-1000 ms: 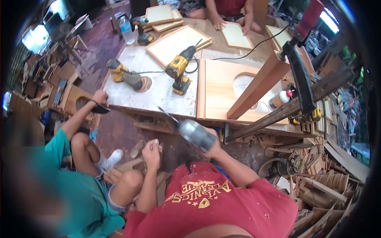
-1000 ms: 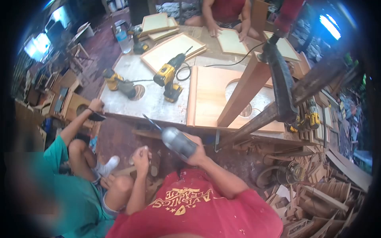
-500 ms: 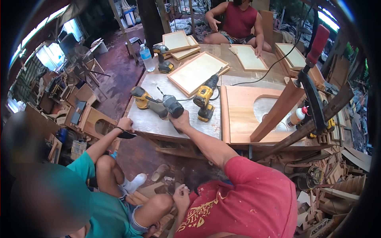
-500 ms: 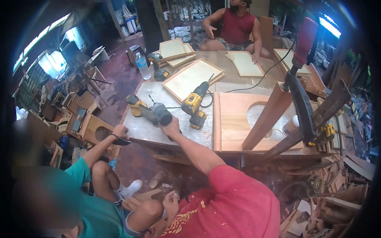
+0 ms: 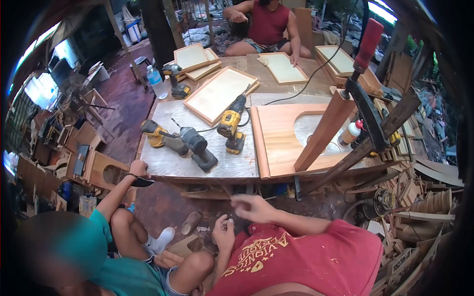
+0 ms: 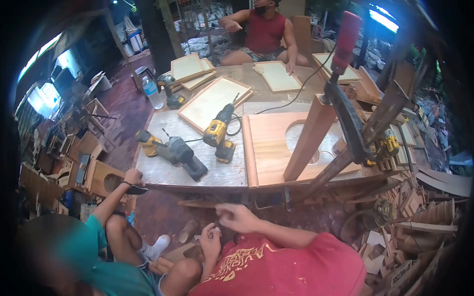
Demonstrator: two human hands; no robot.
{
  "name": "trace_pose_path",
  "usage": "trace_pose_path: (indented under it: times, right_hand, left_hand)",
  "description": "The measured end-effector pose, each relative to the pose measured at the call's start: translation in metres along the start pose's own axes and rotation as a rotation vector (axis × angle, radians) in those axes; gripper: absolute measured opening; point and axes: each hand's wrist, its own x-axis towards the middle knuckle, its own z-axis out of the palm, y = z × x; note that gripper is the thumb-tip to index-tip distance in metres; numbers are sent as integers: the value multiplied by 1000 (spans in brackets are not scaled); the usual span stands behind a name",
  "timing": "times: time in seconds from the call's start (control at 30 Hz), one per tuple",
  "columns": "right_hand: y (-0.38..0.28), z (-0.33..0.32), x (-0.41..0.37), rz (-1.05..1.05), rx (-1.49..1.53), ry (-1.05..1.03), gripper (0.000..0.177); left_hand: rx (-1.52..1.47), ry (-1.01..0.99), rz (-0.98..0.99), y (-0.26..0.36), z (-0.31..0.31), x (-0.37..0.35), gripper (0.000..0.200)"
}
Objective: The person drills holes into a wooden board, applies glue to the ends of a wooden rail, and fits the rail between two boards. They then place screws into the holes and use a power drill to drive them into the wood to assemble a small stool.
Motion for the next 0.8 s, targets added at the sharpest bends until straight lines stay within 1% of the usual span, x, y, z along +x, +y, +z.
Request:
trace_pose_path:
  times: [0.03, 0.07, 0.13, 0.17, 0.2, 0.23, 0.27, 0.3, 0.33, 0.37, 0.4, 0.47, 0.5, 0.57, 0.6, 0.63, 0.7, 0.73, 0.77, 0.8]
  right_hand:
    - [-25, -25, -29, 139, 108, -147, 46]
    - [-43, -50, -54, 146, 103, -230, 47]
    - [-101, -104, -94, 180, 174, -271, 49]
    - [-132, -136, -112, 116, 168, -275, 51]
    - [-154, -162, -132, -73, 267, -204, 54]
    - [-175, -189, -146, -292, 240, -61, 53]
    - [-183, -203, -150, -647, 125, 232, 28]
    - [-196, -218, -158, -743, 227, 549, 23]
    - [-210, -242, -149, -1001, 255, 606, 26]
    - [-207, -283, -152, -1038, 356, 492, 40]
    - [-218, -290, -121, -1058, 185, 1011, 43]
    - [-255, -293, -66, -947, -128, 978, 47]
    - [-274, -294, -38, -904, -284, 958, 49]
    - [-301, -289, -29, -760, -131, 748, 51]
    - [-315, -286, -24, -676, -61, 658, 52]
    - [-316, -291, -16, -643, -10, 644, 42]
    - [-325, -309, 10, -607, 66, 610, 28]
    - [-325, -312, 23, -634, 131, 592, 33]
    - [-322, -319, 22, -640, 144, 551, 36]
    - [-324, -323, 6, -623, 147, 448, 36]
  left_hand:
    - [-24, -22, 5, 5, 6, 4, 30]
    - [10, -52, 10, 6, 11, 11, 32]
    - [-5, -132, 53, 28, 27, 21, 37]
    - [-11, -172, 74, 43, 36, 24, 39]
    - [-58, -213, 121, 62, 49, 25, 42]
    - [-104, -251, 168, 85, 63, 25, 44]
    - [-150, -288, 214, 100, 76, 26, 47]
    - [-149, -345, 322, 107, 91, 27, 58]
    - [-131, -390, 449, 124, 104, 25, 66]
    - [-126, -418, 563, 142, 120, 20, 76]
    - [-91, -452, 618, 162, 133, 10, 84]
    - [-5, -506, 846, 185, 164, -4, 96]
    - [17, -467, 928, 199, 182, -14, 97]
    - [100, -374, 999, 223, 215, -31, 97]
    - [70, -344, 962, 226, 234, -35, 94]
    - [38, -313, 930, 226, 249, -40, 91]
    - [113, -285, 907, 232, 267, -44, 87]
    - [64, -251, 885, 234, 278, -45, 85]
    - [-11, -197, 868, 230, 288, -42, 73]
    - [-53, -178, 813, 234, 293, -40, 65]
